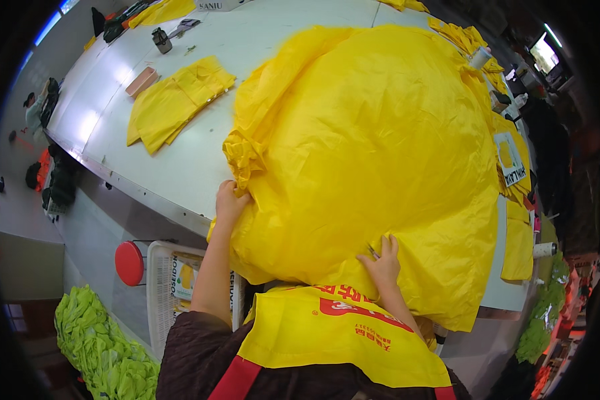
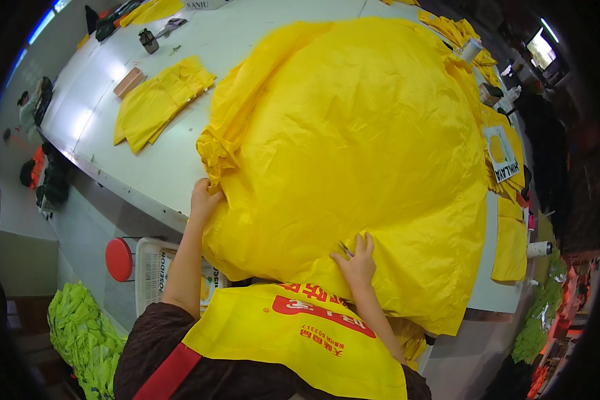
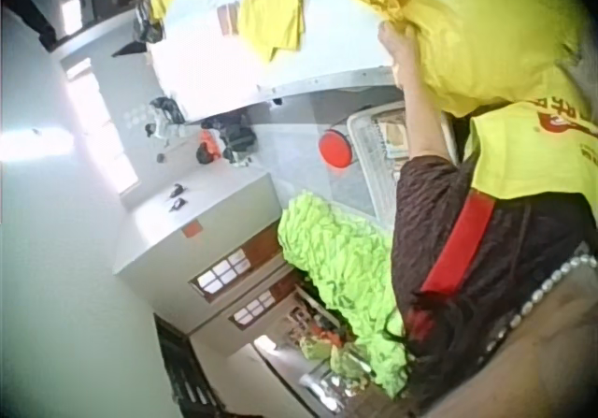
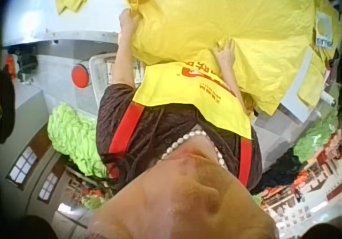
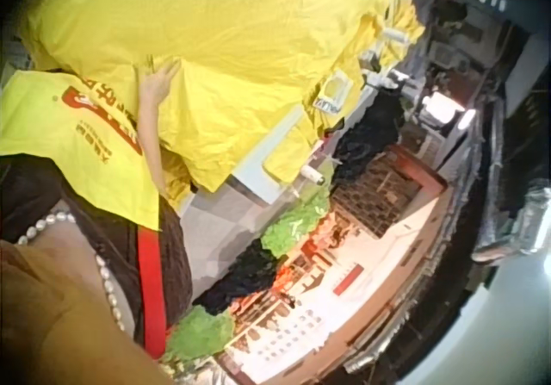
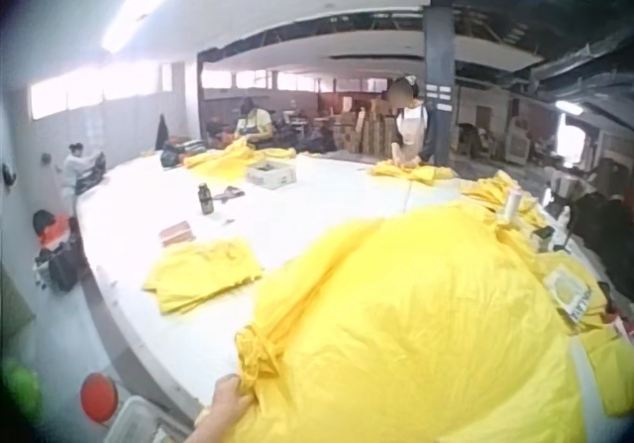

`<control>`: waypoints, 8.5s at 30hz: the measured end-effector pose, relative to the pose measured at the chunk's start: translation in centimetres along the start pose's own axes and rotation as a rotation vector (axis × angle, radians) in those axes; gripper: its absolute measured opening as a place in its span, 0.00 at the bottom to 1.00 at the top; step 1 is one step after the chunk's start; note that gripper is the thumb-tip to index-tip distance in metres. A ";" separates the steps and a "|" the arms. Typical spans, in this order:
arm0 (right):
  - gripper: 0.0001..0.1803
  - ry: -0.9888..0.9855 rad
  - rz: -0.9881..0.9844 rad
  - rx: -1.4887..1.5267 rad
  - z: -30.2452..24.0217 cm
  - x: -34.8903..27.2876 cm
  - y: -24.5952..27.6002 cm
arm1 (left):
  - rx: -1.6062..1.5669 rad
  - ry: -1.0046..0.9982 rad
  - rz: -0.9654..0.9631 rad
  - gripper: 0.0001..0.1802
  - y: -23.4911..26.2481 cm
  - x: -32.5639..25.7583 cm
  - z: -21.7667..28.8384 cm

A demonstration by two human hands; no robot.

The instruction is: The person inserts white paper inserts into yellow fabric pieces, folds them, and stacks them. Then the person unfolds a large yellow garment, uses shears to cut threads or tags, and lays the garment flat on the table.

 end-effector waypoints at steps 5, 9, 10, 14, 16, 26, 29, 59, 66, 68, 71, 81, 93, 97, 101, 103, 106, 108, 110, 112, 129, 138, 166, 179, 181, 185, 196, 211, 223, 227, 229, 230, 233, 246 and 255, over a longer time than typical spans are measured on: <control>0.10 0.098 0.098 0.078 2.8 0.7 -1.0 | -1.501 0.377 -0.497 0.20 -2.9 -1.5 -1.8; 0.11 0.285 0.207 -0.054 1.8 0.7 -0.7 | -1.388 0.536 -0.837 0.20 -5.1 -4.0 -1.2; 0.10 0.277 0.214 -0.034 2.4 0.2 -0.4 | -1.330 0.424 -0.879 0.20 -5.0 -3.8 0.6; 0.08 0.107 0.207 0.034 3.4 -0.8 1.5 | -1.290 0.114 -1.038 0.19 -10.3 -1.5 1.3; 0.08 0.074 0.231 0.004 4.5 -0.4 2.5 | -1.482 0.109 -1.056 0.19 -12.1 -2.5 5.8; 0.08 0.007 0.369 -0.187 8.1 0.0 12.6 | -1.546 -0.049 -0.505 0.17 -6.5 -0.7 7.8; 0.07 -0.051 0.497 -0.201 12.2 -0.7 18.3 | -0.913 0.002 -0.029 0.13 1.7 0.8 -1.9; 0.11 0.084 0.305 0.029 5.2 13.0 3.8 | -1.781 -0.039 -0.353 0.24 -8.6 5.0 8.2; 0.11 0.016 0.366 -0.122 5.9 10.3 2.9 | -0.634 -0.298 0.391 0.16 8.2 6.1 -2.5; 0.12 -0.048 0.334 -0.078 5.9 9.4 2.0 | -0.820 0.202 -0.268 0.18 3.4 5.6 -5.7; 0.12 -0.090 0.309 -0.014 7.0 9.2 2.3 | -0.744 0.505 -0.502 0.22 4.5 5.9 -4.2; 0.12 -0.156 0.236 0.203 6.6 9.8 2.6 | -0.842 0.239 -0.793 0.23 -5.3 15.5 7.5; 0.12 -0.138 0.343 0.270 5.5 8.5 2.6 | -0.704 -0.541 -0.128 0.11 6.6 32.0 10.0; 0.12 -0.163 0.302 0.226 3.4 10.2 1.7 | 0.347 -0.032 0.458 0.24 7.7 29.2 7.0; 0.20 -0.247 0.259 0.545 7.7 12.3 -0.7 | 0.240 -0.544 0.356 0.31 1.1 22.3 9.2; 0.20 -0.409 0.002 0.968 6.7 11.2 -0.9 | 0.492 -0.571 0.140 0.36 -2.9 13.2 10.9; 0.23 -0.198 -0.201 1.016 3.2 8.1 1.4 | 0.592 -0.516 -0.138 0.43 -4.9 5.1 9.1; 0.26 -0.011 -0.243 0.911 1.7 8.2 1.5 | 0.602 -0.498 -0.139 0.44 -4.8 4.9 7.9; 0.29 0.135 -0.163 0.894 -0.1 7.8 0.7 | 0.521 -0.430 -0.211 0.43 -5.3 5.8 8.0; 0.11 -0.037 -0.095 0.476 -0.5 7.8 1.4 | 0.259 -0.414 -0.230 0.39 -4.6 5.2 11.9; 0.15 0.163 -0.602 0.898 -12.4 6.2 4.7 | -1.584 -0.210 -0.730 0.22 -5.7 -7.1 18.6; 0.10 0.241 -0.838 1.418 -11.8 6.5 0.7 | -1.537 -0.235 -0.580 0.10 -7.3 -6.1 14.0; 0.06 0.154 -0.491 1.457 -5.8 4.6 0.7 | -1.106 -0.216 -0.583 0.09 -7.9 -7.9 18.4; 0.21 0.190 -0.700 0.766 -12.9 2.2 1.2 | -1.185 -0.039 -0.852 0.13 -6.9 -7.4 22.1; 0.19 0.138 -0.665 0.931 -11.8 2.6 1.6 | -1.191 -0.065 -0.912 0.13 -6.7 -7.4 21.6; 0.17 0.138 -0.664 1.062 -10.8 2.6 1.4 | -0.954 -0.188 -1.074 0.14 -7.7 -7.6 19.7; 0.15 0.452 -0.275 0.652 -13.9 2.5 7.0 | -1.003 -0.171 -1.019 0.14 -7.2 -8.3 20.4; 0.15 0.582 0.136 0.418 -14.3 5.1 7.7 | -0.420 -0.450 -0.495 0.18 -6.6 -8.2 22.0; 0.10 0.416 0.423 0.427 -9.1 9.9 8.9 | -0.506 -0.542 -0.324 0.07 -8.3 -9.4 26.7; 0.12 0.419 0.487 0.332 -7.5 7.0 11.6 | -0.401 -0.631 -0.024 0.13 -7.5 -4.9 23.6; 0.11 0.396 0.443 0.095 -7.1 5.8 11.7 | -0.356 -0.683 -0.043 0.13 -7.4 -3.8 23.8; 0.11 0.378 0.459 0.090 -6.2 6.1 12.0 | -0.336 -0.708 -0.051 0.13 -7.5 -3.5 24.0; 0.07 0.279 0.522 -0.065 -0.8 8.7 16.1 | -0.375 -0.703 -0.676 0.16 -9.7 -5.5 26.5; 0.08 0.263 0.164 0.249 -7.8 21.0 13.6 | -0.022 -0.376 0.357 0.10 2.5 19.3 8.5; 0.14 0.144 -0.246 0.454 -17.9 39.1 -5.4 | 0.340 -0.488 -0.056 0.26 -1.8 27.7 10.8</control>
Point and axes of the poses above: each hand's wrist, its own x-axis towards the middle knuckle, its own y-axis out of the back of the hand, z = x × y, the point moved 8 cm from there along x, towards the middle knuckle, and after that the axes turned 9 degrees about -z, right-handed, at the moved point
